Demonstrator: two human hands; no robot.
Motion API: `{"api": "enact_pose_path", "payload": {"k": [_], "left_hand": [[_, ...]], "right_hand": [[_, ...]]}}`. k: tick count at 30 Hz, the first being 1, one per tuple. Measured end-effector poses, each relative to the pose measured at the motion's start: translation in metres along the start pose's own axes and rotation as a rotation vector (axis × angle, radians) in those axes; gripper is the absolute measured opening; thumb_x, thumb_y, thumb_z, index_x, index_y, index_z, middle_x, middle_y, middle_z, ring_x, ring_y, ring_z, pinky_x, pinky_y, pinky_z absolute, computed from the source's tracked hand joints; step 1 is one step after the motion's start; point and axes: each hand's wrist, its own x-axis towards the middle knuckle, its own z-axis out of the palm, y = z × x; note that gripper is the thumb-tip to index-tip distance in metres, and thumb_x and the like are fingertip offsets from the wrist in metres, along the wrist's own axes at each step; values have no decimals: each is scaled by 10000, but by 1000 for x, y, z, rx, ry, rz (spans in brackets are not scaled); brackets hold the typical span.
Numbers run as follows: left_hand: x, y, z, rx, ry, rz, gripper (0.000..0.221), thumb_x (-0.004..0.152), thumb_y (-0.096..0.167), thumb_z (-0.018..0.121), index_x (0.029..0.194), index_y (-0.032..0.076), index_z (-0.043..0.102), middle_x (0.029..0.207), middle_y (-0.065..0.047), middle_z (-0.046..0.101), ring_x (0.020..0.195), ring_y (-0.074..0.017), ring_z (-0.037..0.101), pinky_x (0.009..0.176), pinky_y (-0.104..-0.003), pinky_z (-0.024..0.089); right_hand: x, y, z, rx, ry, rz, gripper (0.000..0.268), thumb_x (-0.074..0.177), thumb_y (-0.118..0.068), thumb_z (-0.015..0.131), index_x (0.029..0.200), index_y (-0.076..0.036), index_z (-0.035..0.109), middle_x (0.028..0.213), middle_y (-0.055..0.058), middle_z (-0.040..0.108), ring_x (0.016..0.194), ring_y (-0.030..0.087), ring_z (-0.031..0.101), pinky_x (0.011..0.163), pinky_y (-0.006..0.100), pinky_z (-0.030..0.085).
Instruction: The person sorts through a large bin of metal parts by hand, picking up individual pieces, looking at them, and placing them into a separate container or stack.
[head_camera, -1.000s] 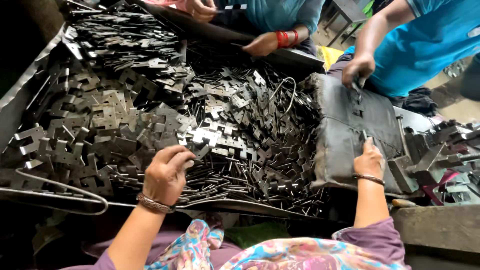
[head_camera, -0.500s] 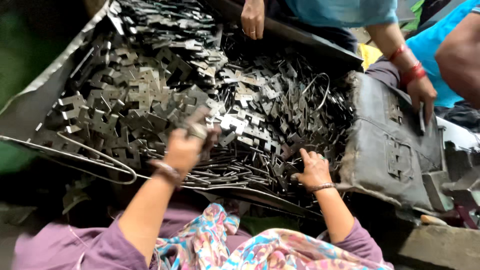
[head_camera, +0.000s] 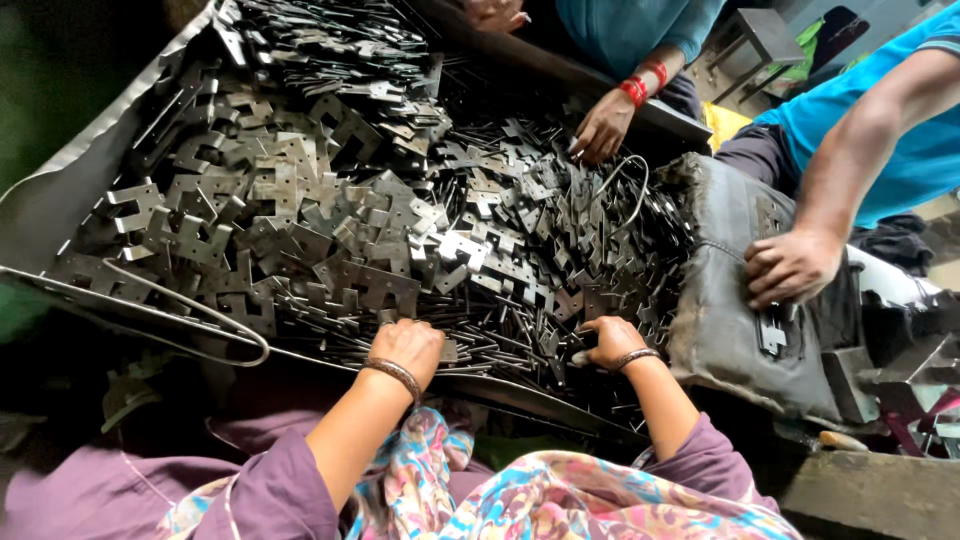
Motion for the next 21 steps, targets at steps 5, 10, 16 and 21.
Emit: {"api": "enact_pose_path", "payload": {"k": [5, 10, 16, 21], "left_hand": [[-3, -12, -8, 24, -62, -26, 156, 888, 123, 605, 905, 146, 758, 971, -71, 750, 989, -273, 701, 808, -416, 574], [-5, -20, -14, -38, -33, 51, 129, 833, 96, 649, 916, 131, 741, 964, -79, 744, 984, -278, 698, 826, -428, 566], [-2, -28, -34, -479, 195, -24, 188, 790, 145, 778, 926, 71, 671, 920, -99, 735, 922, -314, 694, 778, -444, 560], [-1, -41, -39, -1121, 514, -215, 233, 795, 119, 803, 965, 45, 662, 876, -81, 730, 826, -243, 724, 760, -414, 580]], "right_hand": [[0, 17, -2, 67, 70, -67, 483, 667, -189, 800, 1149, -182, 791, 1073, 142, 774, 956, 316, 774, 948, 397, 590], [-5, 25, -46, 483, 208, -174, 368, 616, -115, 898, 977, -91, 832, 916, 82, 805, 847, 198, 741, 825, 331, 590], [-25, -31, -128, 983, 340, -528, 366, 685, 9, 856, 1042, -48, 798, 966, 29, 780, 891, 109, 708, 835, 276, 588], [-50, -116, -142, 666, 631, -809, 354, 783, -79, 865, 1128, -71, 787, 1189, 77, 786, 1104, 193, 767, 977, 315, 633]]}}
